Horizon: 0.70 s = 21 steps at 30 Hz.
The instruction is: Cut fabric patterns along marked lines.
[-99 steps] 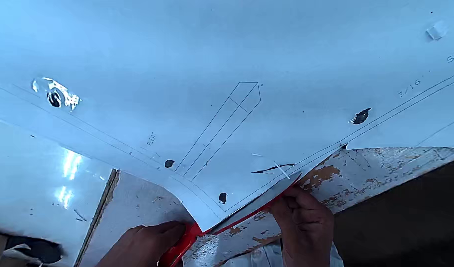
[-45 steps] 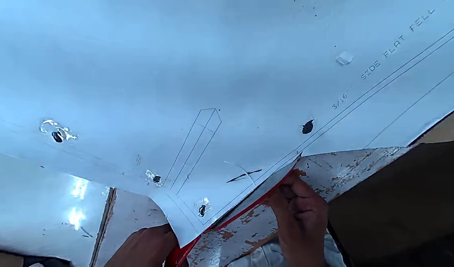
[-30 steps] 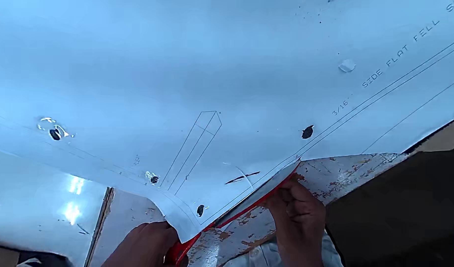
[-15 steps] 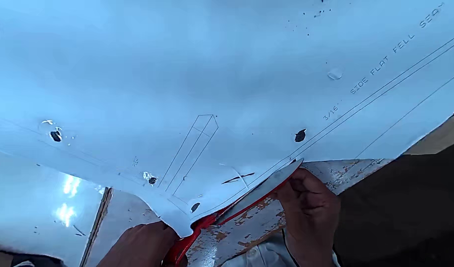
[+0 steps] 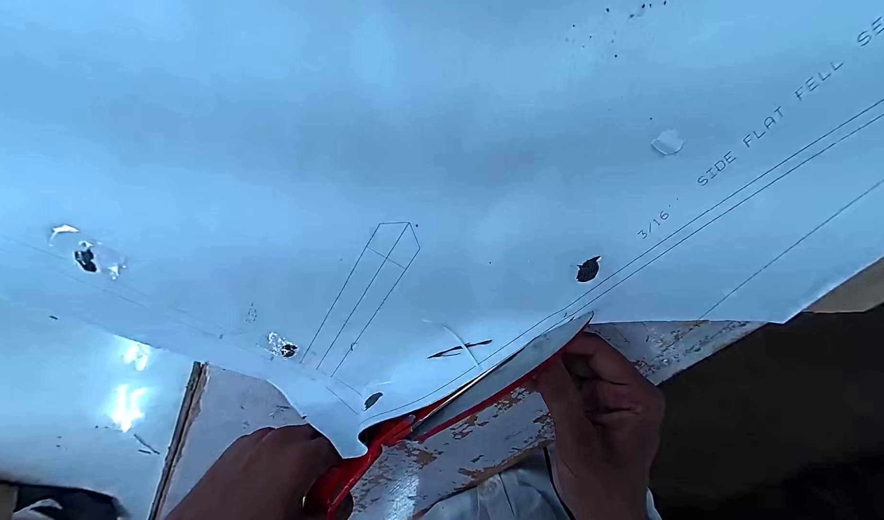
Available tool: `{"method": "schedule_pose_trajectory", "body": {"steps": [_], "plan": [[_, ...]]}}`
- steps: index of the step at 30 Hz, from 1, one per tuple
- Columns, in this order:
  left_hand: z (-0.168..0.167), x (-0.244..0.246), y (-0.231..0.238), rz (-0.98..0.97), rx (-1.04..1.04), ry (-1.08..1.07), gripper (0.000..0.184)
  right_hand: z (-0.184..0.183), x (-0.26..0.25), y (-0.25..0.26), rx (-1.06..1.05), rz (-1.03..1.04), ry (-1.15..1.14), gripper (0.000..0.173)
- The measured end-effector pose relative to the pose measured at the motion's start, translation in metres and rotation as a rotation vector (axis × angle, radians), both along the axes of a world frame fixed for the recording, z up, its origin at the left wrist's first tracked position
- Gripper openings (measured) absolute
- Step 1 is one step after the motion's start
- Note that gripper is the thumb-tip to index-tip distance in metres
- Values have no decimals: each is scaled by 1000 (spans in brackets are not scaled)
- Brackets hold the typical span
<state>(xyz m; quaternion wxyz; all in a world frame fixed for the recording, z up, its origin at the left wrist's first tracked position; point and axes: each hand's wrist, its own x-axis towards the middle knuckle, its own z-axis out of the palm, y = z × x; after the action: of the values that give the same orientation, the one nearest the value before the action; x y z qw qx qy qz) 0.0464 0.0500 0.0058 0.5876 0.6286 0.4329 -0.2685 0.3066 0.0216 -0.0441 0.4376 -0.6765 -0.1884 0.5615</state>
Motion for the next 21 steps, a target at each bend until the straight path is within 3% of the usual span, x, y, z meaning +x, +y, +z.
{"method": "schedule_pose_trajectory", "body": {"steps": [6,14,21], "plan": [[7,-2,7,-31,-47,22,17,0,1,0,-5,8,18,8],[15,-16,-6,290,27,-15,33,1,3,1,-14,5,48,10],[5,-15,2,172,75,12,21,2,5,3,-32,16,66,11]]}}
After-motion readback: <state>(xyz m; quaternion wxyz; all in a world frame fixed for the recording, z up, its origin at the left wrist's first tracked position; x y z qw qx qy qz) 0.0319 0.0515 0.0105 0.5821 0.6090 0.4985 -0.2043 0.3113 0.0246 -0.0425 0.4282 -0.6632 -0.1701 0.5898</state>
